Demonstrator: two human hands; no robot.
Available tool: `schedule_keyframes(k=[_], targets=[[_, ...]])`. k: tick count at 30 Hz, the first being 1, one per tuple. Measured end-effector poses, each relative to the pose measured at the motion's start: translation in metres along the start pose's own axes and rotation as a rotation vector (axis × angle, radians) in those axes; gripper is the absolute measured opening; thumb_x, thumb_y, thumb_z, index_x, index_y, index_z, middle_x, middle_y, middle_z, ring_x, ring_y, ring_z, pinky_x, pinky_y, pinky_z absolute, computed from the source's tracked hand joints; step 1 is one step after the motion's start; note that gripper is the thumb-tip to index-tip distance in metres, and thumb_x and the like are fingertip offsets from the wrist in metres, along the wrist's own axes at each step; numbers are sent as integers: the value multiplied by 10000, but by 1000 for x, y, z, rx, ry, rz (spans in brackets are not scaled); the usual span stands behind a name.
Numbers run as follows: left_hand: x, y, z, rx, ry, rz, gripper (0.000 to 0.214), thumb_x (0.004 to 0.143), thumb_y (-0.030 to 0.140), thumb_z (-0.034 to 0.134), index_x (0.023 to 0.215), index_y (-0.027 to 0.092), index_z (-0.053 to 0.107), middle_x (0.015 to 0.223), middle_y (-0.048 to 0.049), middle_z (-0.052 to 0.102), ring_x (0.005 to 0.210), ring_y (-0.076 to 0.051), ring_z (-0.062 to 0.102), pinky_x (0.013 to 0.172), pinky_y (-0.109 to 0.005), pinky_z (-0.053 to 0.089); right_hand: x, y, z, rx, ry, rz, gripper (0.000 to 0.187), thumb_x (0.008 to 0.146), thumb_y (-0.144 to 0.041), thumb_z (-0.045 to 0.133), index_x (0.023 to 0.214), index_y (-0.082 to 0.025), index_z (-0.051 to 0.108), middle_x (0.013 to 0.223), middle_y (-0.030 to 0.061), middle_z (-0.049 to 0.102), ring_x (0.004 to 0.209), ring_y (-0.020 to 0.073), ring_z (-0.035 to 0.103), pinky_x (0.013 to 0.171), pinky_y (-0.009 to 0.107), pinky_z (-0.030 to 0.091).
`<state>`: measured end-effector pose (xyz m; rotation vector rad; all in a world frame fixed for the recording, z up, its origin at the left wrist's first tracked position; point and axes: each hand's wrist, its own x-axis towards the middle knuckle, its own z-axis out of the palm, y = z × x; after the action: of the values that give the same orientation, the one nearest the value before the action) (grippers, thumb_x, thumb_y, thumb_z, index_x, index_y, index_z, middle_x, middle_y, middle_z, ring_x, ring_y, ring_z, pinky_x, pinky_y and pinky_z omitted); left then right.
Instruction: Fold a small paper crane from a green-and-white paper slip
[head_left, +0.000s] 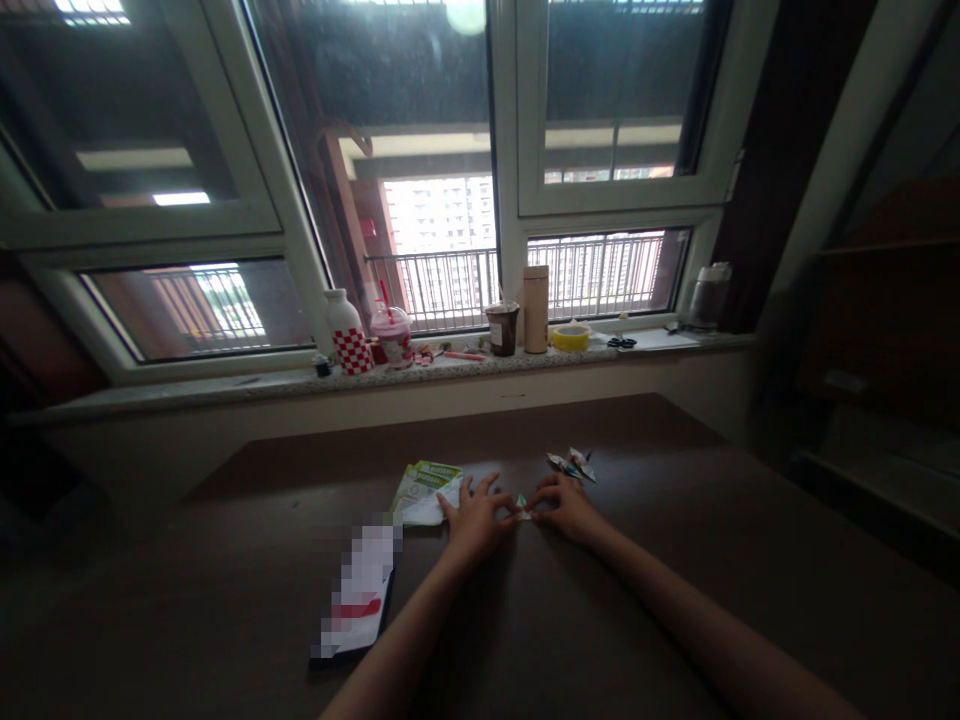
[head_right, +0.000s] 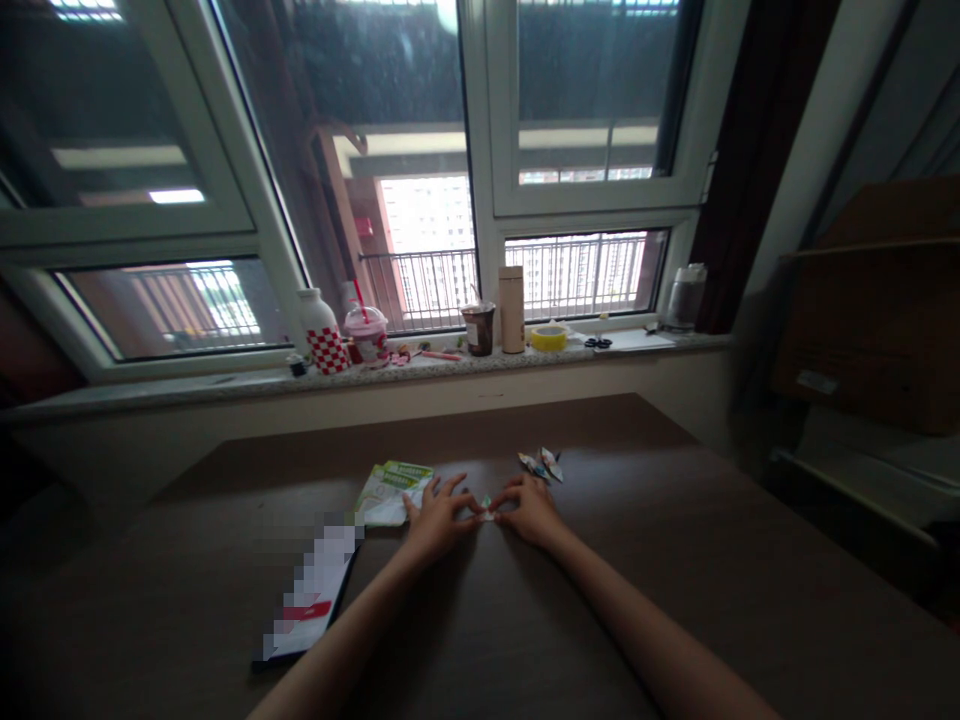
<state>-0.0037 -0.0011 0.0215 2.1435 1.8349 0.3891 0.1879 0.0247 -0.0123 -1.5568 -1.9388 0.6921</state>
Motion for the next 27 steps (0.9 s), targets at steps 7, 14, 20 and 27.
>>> schedule_keyframes(k=[7, 14, 20, 27], targets=[[-1, -5, -1, -2, -3, -4, 177, 827, 425, 657, 979, 454, 741, 1555, 70, 402, 1489, -403, 153, 1045, -816, -53, 0, -2, 0, 3, -5, 21, 210, 709, -248, 778, 913, -295, 799, 1206, 60, 606, 1210, 249, 505, 1095, 378, 336], [-8, -5, 6, -2, 104, 49, 169, 842, 441, 643, 979, 446, 742, 1506, 69, 470, 1476, -370, 200, 1072, -782, -90, -11, -1, 1, -26, 37, -72, 194, 780, -278, 728, 961, -317, 786, 1198, 56, 617, 1223, 250, 495, 1094, 396, 328], [-11, -6, 11, -7, 194, 96, 133, 836, 395, 668, 946, 405, 741, 1463, 65, 515, 1452, -336, 250, 1093, -769, -70, -14, 4, 4, -42, 61, -130, 176, 805, -275, 711, 959, -314, 787, 1179, 51, 634, 1213, 253, 493, 1081, 407, 326], [-9, -8, 12, -47, 226, 79, 111, 848, 406, 655, 849, 372, 761, 1436, 66, 545, 1433, -336, 294, 1092, -774, -52, -11, 10, 7, -17, 82, -168, 133, 786, -240, 731, 879, -312, 794, 1109, 44, 659, 1155, 249, 524, 1044, 407, 348]])
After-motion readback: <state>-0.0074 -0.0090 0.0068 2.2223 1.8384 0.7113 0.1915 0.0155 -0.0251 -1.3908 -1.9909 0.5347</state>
